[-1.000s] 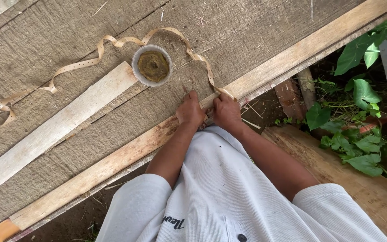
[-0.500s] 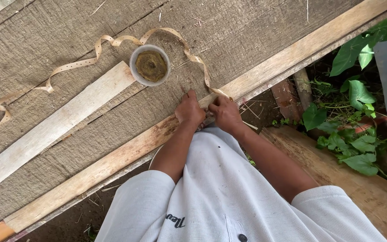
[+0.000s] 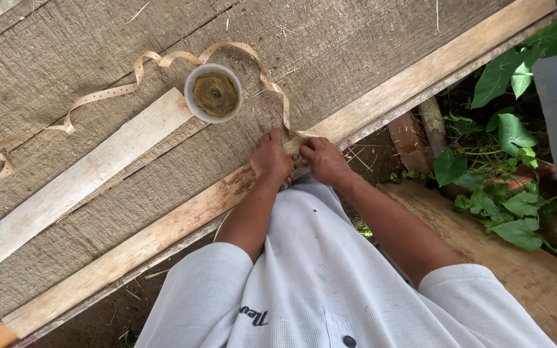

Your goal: Applying glue to a thin wood strip and attaching it to a larger wooden board, followed by trimming with a utility knife.

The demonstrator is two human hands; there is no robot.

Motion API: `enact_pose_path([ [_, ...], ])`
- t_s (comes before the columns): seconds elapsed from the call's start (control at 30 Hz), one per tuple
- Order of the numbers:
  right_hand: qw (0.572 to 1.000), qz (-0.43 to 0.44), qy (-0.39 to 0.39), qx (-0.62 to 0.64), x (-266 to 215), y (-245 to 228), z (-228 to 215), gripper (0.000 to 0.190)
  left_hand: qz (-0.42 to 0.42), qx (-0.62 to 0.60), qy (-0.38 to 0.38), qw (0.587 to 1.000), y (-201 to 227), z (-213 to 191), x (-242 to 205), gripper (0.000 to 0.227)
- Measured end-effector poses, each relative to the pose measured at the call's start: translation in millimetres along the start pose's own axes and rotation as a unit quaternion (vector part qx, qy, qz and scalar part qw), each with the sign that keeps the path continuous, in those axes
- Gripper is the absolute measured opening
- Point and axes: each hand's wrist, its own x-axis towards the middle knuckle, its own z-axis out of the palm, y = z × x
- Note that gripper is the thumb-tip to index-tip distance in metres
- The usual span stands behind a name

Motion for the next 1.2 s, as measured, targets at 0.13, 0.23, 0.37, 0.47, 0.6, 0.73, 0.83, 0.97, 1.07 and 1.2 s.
enact_pose_path([
  [0.13,0.998,0.040,-0.020,0.042,8.4,-2.7,-12.8,0.007,0.009,0.022,0.011,1.000,-4.3,14.5,5.5,0.060],
  [0.23,0.998,0.038,-0.043,0.036,19.8,-14.2,-32.6,0.010,0.022,0.059,0.010,0.998,-5.1,19.8,7.4,0.061],
  [0.37,0.980,0.144,-0.108,0.080,34.1,-8.3,-47.7,0.017,0.038,0.062,0.005,0.997,-0.2,15.2,5.0,0.053],
  [0.47,0.946,0.241,-0.144,0.160,35.6,-0.2,-44.1,0.016,0.055,0.039,0.004,0.998,-11.9,18.5,9.7,0.053],
  [0.6,0.929,0.282,-0.120,0.206,38.6,-7.9,-71.3,0.021,0.105,-0.043,0.021,0.993,-24.5,15.2,11.5,0.053],
  [0.73,0.923,0.298,-0.108,0.218,42.4,-7.9,-74.8,0.023,0.119,-0.089,0.011,0.989,-43.5,21.8,24.9,0.049],
  [0.83,0.917,0.315,-0.133,0.205,45.4,-15.4,-72.1,0.046,0.105,-0.198,-0.020,0.974,-53.2,18.0,24.6,0.043],
  [0.97,0.919,0.330,-0.118,0.179,45.5,-40.4,-79.4,0.059,0.105,-0.172,-0.015,0.979,-44.3,9.2,14.8,0.047],
  [1.07,0.928,0.328,-0.096,0.147,47.8,-50.9,-77.4,0.059,0.095,-0.144,-0.013,0.985,-40.9,9.7,16.2,0.044],
  [1.2,0.934,0.330,-0.073,0.113,49.4,-51.5,-69.2,0.065,0.089,-0.118,-0.023,0.989,-31.3,0.2,14.1,0.044],
])
